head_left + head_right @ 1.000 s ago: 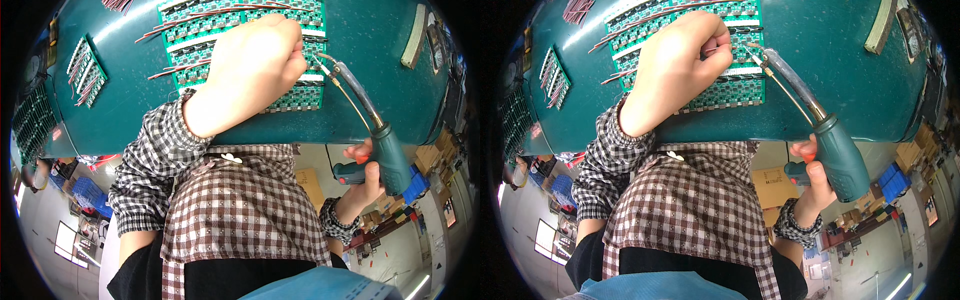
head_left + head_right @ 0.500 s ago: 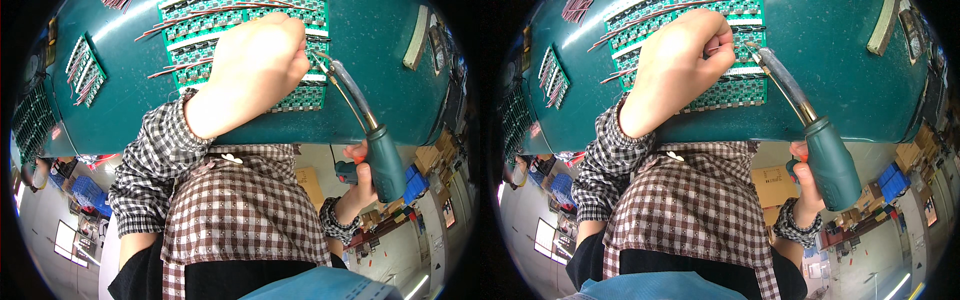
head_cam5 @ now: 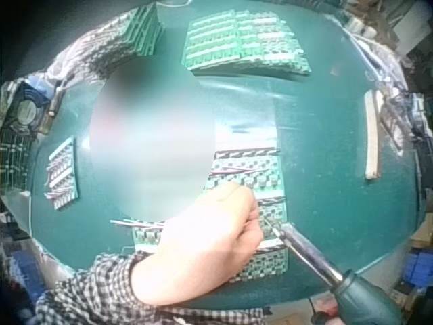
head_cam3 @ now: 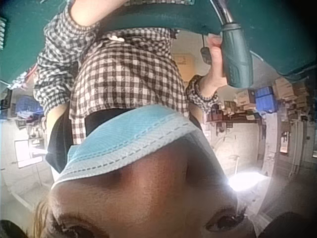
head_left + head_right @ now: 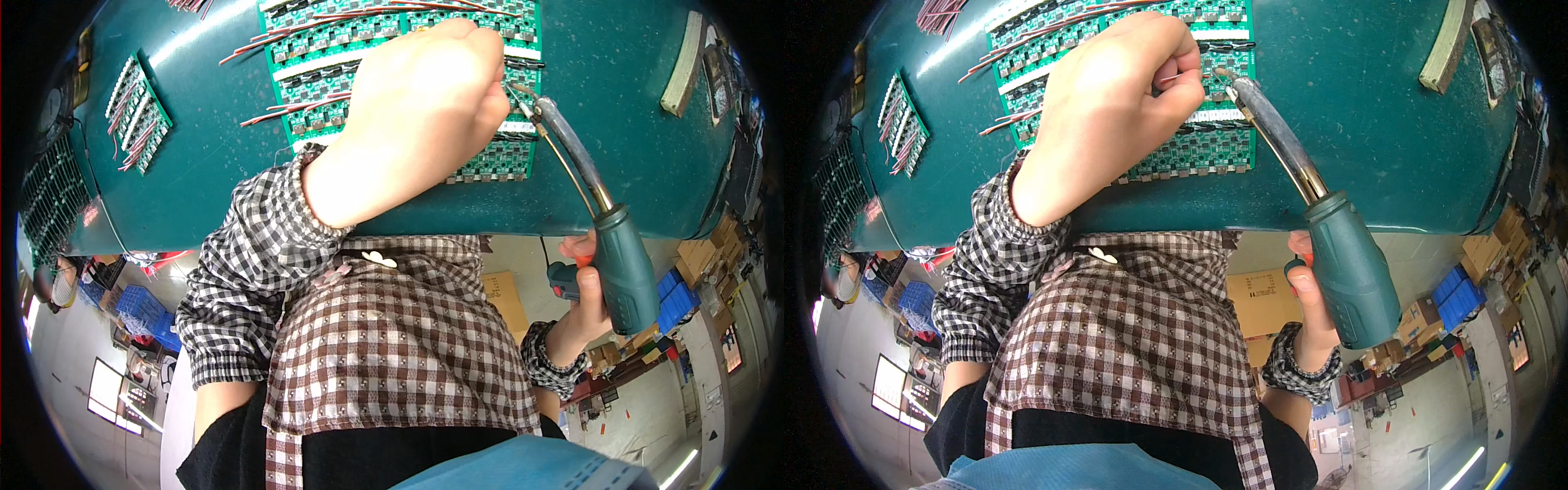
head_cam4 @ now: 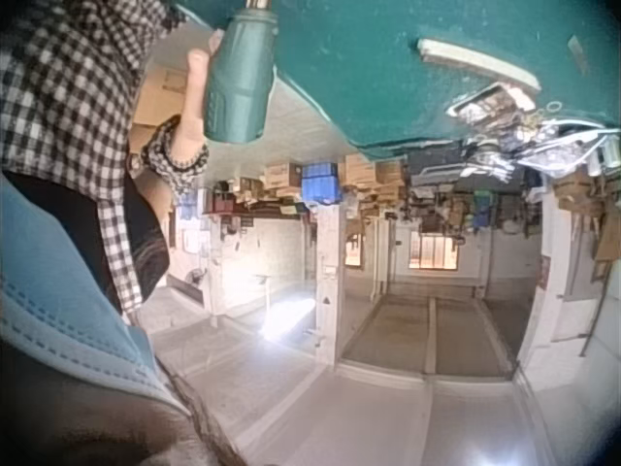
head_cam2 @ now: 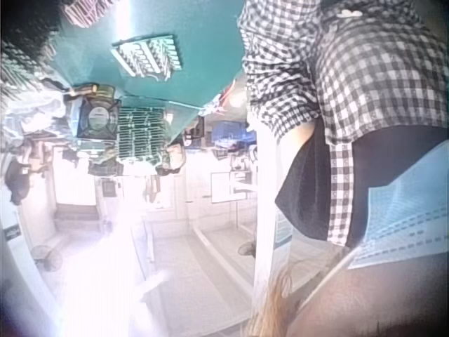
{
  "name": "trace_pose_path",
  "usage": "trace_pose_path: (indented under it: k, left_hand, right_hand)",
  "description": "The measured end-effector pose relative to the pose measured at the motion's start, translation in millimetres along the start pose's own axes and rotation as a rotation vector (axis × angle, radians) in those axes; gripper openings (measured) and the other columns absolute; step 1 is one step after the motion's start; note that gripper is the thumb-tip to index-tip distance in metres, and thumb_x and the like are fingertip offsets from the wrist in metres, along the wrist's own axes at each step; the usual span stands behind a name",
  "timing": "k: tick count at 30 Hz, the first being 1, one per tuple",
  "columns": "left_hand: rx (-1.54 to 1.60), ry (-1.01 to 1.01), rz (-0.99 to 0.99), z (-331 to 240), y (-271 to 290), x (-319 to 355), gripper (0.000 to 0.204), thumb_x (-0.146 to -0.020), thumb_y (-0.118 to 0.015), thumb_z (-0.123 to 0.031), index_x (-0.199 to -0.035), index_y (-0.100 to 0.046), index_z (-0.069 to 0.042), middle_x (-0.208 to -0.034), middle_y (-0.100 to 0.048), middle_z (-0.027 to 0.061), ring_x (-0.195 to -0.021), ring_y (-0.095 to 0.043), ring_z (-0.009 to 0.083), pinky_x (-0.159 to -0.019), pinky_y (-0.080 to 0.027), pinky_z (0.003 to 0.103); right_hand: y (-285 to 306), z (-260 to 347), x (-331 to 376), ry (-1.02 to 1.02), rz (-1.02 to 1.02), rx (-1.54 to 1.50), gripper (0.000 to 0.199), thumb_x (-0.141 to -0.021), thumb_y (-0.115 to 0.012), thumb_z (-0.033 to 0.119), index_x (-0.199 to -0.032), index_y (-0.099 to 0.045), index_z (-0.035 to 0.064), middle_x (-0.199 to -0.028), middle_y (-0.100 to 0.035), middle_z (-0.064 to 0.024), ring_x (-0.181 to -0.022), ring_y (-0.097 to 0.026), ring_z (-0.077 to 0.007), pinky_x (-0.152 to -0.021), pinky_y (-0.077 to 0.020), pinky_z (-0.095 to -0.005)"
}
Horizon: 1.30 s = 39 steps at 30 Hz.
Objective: The person solders electrical connections and components onto printed circuit board strips using a handheld soldering iron.
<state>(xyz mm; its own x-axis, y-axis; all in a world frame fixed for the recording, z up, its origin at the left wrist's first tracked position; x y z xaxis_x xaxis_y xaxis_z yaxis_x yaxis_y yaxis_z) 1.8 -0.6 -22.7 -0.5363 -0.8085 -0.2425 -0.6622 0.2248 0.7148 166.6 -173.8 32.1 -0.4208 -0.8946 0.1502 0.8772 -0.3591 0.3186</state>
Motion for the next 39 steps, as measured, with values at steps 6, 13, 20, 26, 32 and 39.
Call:
trace_pose_path:
  k: [6, 13, 20, 26, 32, 39]
  left_hand:
    - [-0.010, -0.009, -0.008, 0.9, -2.0, 1.2, 0.012, -0.063, -0.062, -0.007, -0.065, -0.052, -0.002, -0.063, -0.051, 0.0108, -0.060, -0.056, 0.0289, -0.054, -0.046, 0.036]
    - [0.015, -0.048, -0.119, -2.9, 7.4, 2.4, 0.012, -0.063, -0.063, -0.007, -0.066, -0.053, -0.002, -0.064, -0.052, 0.0106, -0.061, -0.056, 0.0285, -0.055, -0.047, 0.036]
    - [0.017, -0.049, -0.133, -2.2, 6.1, 3.1, 0.010, -0.063, -0.063, -0.006, -0.067, -0.054, -0.003, -0.065, -0.053, 0.0106, -0.062, -0.057, 0.0283, -0.055, -0.047, 0.036]
    - [0.013, -0.046, -0.120, -1.4, 4.8, 3.2, 0.009, -0.063, -0.062, -0.006, -0.067, -0.054, -0.003, -0.065, -0.053, 0.0107, -0.062, -0.057, 0.0286, -0.056, -0.047, 0.036]
    - [0.018, -0.052, -0.122, -0.5, 6.1, 2.7, 0.010, -0.063, -0.063, -0.006, -0.067, -0.054, -0.003, -0.065, -0.053, 0.0108, -0.061, -0.057, 0.0288, -0.056, -0.047, 0.036]
    - [0.030, -0.056, -0.133, -0.7, 6.2, 3.3, 0.010, -0.062, -0.063, -0.006, -0.067, -0.054, -0.003, -0.065, -0.053, 0.0108, -0.061, -0.057, 0.0287, -0.055, -0.047, 0.036]
  right_hand:
    - [-0.1, -0.9, -0.6, 0.006, 0.034, 0.031, 0.043, -0.078, -0.066, 0.023, -0.101, -0.056, -0.0122, -0.079, -0.061, -0.0183, -0.069, -0.062, -0.0267, -0.064, -0.0526, -0.0370]
    - [-1.5, 3.3, 1.2, 0.012, -0.027, 0.056, 0.046, -0.078, -0.066, 0.023, -0.104, -0.054, -0.0125, -0.078, -0.061, -0.0171, -0.069, -0.062, -0.0264, -0.064, -0.0521, -0.0379]
    - [-2.3, 2.1, 0.5, 0.018, -0.016, 0.039, 0.044, -0.078, -0.066, 0.022, -0.102, -0.055, -0.0122, -0.078, -0.061, -0.0165, -0.069, -0.062, -0.0259, -0.064, -0.0523, -0.0376]
    - [-3.3, 0.9, -0.2, 0.017, -0.011, 0.034, 0.041, -0.077, -0.067, 0.021, -0.100, -0.056, -0.0117, -0.079, -0.061, -0.0163, -0.070, -0.062, -0.0254, -0.063, -0.0525, -0.0362]
    - [-4.9, 0.2, 0.2, 0.005, -0.010, 0.036, 0.041, -0.077, -0.067, 0.022, -0.098, -0.057, -0.0110, -0.080, -0.061, -0.0169, -0.069, -0.062, -0.0247, -0.063, -0.0519, -0.0358]
    - [-3.2, -0.1, 0.3, -0.018, -0.014, 0.063, 0.038, -0.077, -0.067, 0.023, -0.094, -0.058, -0.0101, -0.080, -0.061, -0.0171, -0.069, -0.062, -0.0246, -0.063, -0.0515, -0.0360]
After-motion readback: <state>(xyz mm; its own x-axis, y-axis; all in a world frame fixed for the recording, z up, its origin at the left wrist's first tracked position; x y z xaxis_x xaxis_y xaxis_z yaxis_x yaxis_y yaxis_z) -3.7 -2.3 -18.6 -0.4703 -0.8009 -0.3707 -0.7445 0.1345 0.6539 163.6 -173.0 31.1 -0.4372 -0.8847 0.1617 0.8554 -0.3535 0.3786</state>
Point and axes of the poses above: each hand's wrist, its own x-axis away from the middle knuckle, its own y-axis out of the back of the hand, z = x × y, the point moved 2 cm from there along -x, towards the middle knuckle
